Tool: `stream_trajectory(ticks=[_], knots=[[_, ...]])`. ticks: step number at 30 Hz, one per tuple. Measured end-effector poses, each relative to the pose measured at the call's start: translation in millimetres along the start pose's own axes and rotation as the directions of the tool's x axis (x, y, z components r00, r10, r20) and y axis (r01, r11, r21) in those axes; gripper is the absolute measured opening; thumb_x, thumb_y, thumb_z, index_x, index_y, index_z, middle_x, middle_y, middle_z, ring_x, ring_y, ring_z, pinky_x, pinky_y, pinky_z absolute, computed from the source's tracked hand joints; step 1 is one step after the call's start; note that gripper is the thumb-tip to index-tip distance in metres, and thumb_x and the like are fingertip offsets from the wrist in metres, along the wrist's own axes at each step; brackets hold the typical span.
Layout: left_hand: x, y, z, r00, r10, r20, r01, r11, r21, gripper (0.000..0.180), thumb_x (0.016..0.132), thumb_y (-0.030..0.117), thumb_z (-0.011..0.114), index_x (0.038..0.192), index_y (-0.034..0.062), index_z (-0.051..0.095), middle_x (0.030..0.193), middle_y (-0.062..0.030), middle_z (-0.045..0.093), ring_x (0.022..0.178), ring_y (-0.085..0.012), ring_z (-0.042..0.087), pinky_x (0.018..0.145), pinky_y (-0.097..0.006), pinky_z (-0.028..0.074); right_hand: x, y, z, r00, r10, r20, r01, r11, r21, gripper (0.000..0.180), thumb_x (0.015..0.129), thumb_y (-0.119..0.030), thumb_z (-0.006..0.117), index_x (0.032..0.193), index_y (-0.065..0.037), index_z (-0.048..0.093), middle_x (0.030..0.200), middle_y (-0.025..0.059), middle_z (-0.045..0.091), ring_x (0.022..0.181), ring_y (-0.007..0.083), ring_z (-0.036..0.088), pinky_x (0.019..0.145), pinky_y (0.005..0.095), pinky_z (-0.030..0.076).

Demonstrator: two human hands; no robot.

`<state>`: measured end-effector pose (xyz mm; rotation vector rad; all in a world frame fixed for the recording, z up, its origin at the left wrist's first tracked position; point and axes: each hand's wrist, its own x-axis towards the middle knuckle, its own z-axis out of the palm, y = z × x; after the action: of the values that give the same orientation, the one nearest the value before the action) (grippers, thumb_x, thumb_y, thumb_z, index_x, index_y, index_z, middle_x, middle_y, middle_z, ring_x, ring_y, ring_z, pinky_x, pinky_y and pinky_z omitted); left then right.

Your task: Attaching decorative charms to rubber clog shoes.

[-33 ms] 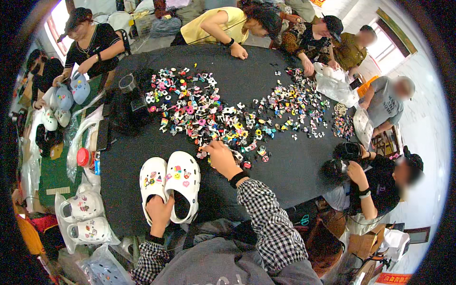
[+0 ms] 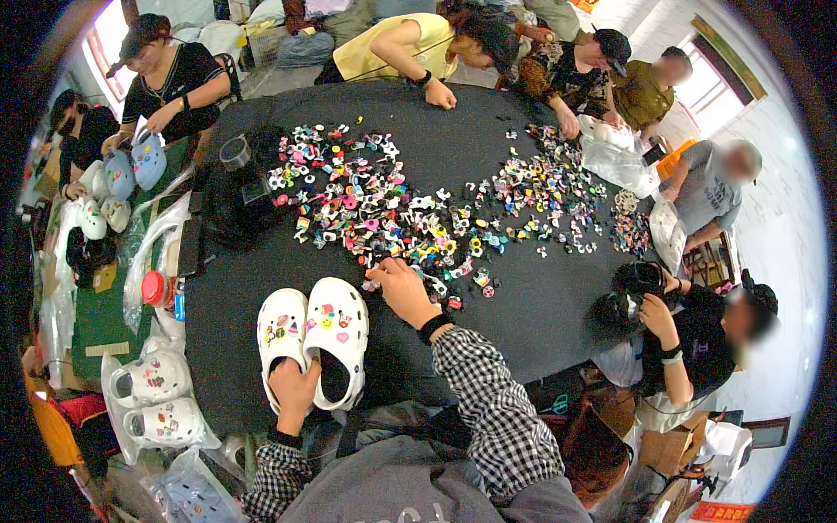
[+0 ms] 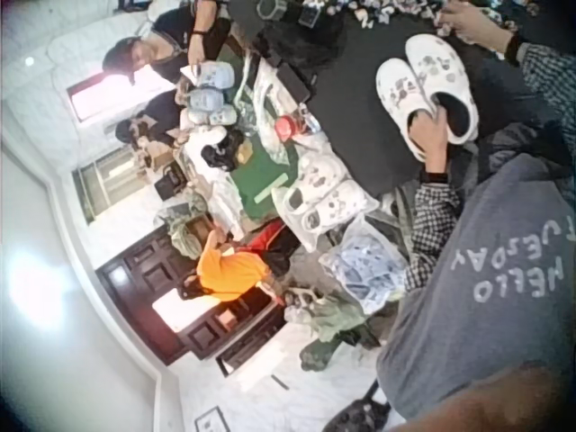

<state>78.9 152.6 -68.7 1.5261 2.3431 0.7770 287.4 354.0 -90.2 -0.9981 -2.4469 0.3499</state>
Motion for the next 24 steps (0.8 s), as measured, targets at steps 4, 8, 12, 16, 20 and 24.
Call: stream_trajectory(ticks=[4, 8, 12, 16, 20, 24], knots=[[1, 2, -1, 1.000, 0.000, 0.026, 0.000, 1.000, 0.016, 0.034, 0.073, 0.030, 0.069, 0.065, -0.0023, 0.062, 0.062, -0.0215, 0.060, 0.055, -0.0400, 0.060, 0.053, -0.047, 0.047, 3, 3, 15, 0.996, 0.093, -0.012, -0.094, 0.988, -0.121, 0.013, 0.078, -0.006, 0.060, 0.090, -0.009, 0.063, 0.090, 0.0070, 0.055, 0.090, 0.0261, 0.057, 0.070, 0.0380, 0.051], [0, -1, 1, 1.000, 0.001, 0.015, -0.001, 1.000, -0.008, 0.033, 0.074, 0.030, 0.069, 0.068, -0.0015, 0.062, 0.062, -0.0202, 0.061, 0.055, -0.0394, 0.060, 0.052, -0.046, 0.047, 2, 6, -3, 0.963, 0.264, 0.049, -0.267, 0.959, 0.093, 0.016, 0.083, -0.017, 0.065, 0.085, -0.005, 0.055, 0.080, 0.0120, 0.058, 0.078, 0.0320, 0.059, 0.066, 0.0423, 0.049], [0, 1, -4, 0.999, -0.003, 0.035, 0.003, 1.000, -0.002, 0.030, 0.074, 0.029, 0.069, 0.071, -0.0010, 0.063, 0.063, -0.0195, 0.062, 0.056, -0.0387, 0.061, 0.053, -0.046, 0.048, -6, 2, -22, 0.914, 0.385, 0.130, -0.404, 0.891, 0.207, 0.017, 0.086, -0.015, 0.064, 0.087, -0.002, 0.053, 0.076, 0.0156, 0.061, 0.071, 0.0330, 0.062, 0.061, 0.0426, 0.048], [1, 1, 0, 0.999, -0.004, 0.052, 0.005, 1.000, -0.027, 0.030, 0.074, 0.029, 0.069, 0.072, -0.0009, 0.063, 0.064, -0.0197, 0.063, 0.056, -0.0386, 0.061, 0.053, -0.046, 0.048, -21, 10, -28, 0.890, 0.454, 0.031, -0.439, 0.839, 0.321, 0.015, 0.086, -0.010, 0.063, 0.090, -0.001, 0.052, 0.077, 0.0154, 0.060, 0.068, 0.0302, 0.061, 0.059, 0.0395, 0.047], [1, 3, -3, 0.999, -0.028, 0.040, 0.026, 0.999, 0.034, 0.034, 0.074, 0.031, 0.068, 0.067, -0.0017, 0.062, 0.063, -0.0203, 0.062, 0.055, -0.0391, 0.060, 0.053, -0.046, 0.048, -31, 22, -33, 0.847, 0.530, -0.040, -0.493, 0.812, 0.313, 0.012, 0.086, -0.008, 0.062, 0.092, -0.002, 0.053, 0.081, 0.0139, 0.058, 0.065, 0.0269, 0.057, 0.060, 0.0379, 0.046], [-1, -3, 0, 1.000, 0.013, 0.023, -0.014, 1.000, 0.014, 0.035, 0.074, 0.031, 0.069, 0.067, -0.0019, 0.062, 0.062, -0.0204, 0.061, 0.055, -0.0393, 0.060, 0.053, -0.046, 0.048, -34, 24, -36, 0.873, 0.456, -0.175, -0.416, 0.882, 0.223, 0.008, 0.087, -0.006, 0.060, 0.095, -0.003, 0.058, 0.088, 0.0122, 0.056, 0.068, 0.0271, 0.058, 0.062, 0.0379, 0.047]])
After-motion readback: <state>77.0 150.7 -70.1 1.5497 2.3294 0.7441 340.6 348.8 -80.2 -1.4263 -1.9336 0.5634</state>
